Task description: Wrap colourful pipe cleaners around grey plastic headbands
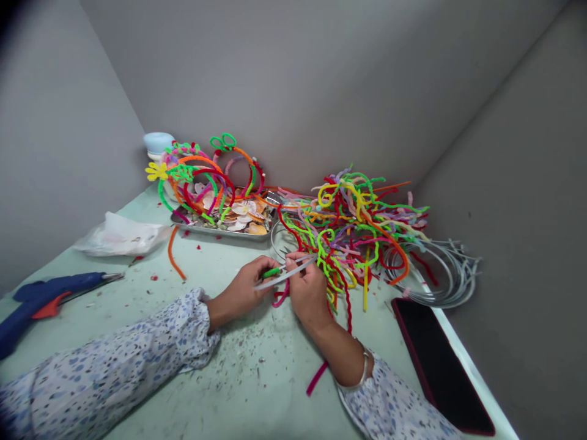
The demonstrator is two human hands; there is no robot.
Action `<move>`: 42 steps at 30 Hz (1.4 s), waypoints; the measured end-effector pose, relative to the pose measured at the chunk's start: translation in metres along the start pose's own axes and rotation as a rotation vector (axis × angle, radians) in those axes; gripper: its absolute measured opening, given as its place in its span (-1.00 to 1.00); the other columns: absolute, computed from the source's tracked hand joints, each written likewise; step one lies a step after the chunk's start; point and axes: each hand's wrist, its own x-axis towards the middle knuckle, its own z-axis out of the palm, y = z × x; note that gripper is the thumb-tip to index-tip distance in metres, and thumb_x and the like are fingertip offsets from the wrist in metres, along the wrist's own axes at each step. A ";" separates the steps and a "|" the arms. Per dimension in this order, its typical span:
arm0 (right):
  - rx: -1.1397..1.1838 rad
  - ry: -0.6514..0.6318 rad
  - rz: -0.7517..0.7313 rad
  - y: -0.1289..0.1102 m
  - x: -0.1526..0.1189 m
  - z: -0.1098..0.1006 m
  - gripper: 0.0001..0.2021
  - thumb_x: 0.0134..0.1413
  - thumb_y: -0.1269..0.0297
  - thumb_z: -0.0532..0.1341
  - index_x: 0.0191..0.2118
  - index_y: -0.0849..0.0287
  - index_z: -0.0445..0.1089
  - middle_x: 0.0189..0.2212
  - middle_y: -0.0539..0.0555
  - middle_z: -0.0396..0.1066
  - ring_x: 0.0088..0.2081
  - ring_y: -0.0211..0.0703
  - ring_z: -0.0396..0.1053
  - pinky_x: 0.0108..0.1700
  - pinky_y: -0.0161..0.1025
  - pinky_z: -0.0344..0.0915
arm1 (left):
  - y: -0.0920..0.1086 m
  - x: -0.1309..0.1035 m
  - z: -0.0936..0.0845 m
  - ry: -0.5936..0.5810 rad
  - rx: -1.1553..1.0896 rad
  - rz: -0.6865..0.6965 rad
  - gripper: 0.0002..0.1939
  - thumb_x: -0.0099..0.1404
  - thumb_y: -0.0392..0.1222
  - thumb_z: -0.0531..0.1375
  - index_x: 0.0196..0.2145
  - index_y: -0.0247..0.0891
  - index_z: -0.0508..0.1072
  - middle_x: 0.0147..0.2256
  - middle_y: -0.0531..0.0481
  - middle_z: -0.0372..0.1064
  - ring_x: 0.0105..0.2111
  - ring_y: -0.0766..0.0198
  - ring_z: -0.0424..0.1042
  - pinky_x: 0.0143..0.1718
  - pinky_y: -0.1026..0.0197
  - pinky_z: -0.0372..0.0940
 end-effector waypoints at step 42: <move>0.077 -0.042 -0.108 0.000 -0.004 0.005 -0.83 0.11 0.27 0.12 -0.26 0.20 0.41 -0.34 0.06 0.45 -0.31 -0.14 0.39 -0.23 -0.23 0.28 | 0.000 0.000 -0.002 0.032 -0.474 -0.159 -0.82 0.09 -0.15 0.24 -0.45 -0.28 0.32 -0.55 0.10 0.24 -0.56 0.39 0.20 -0.50 0.30 0.13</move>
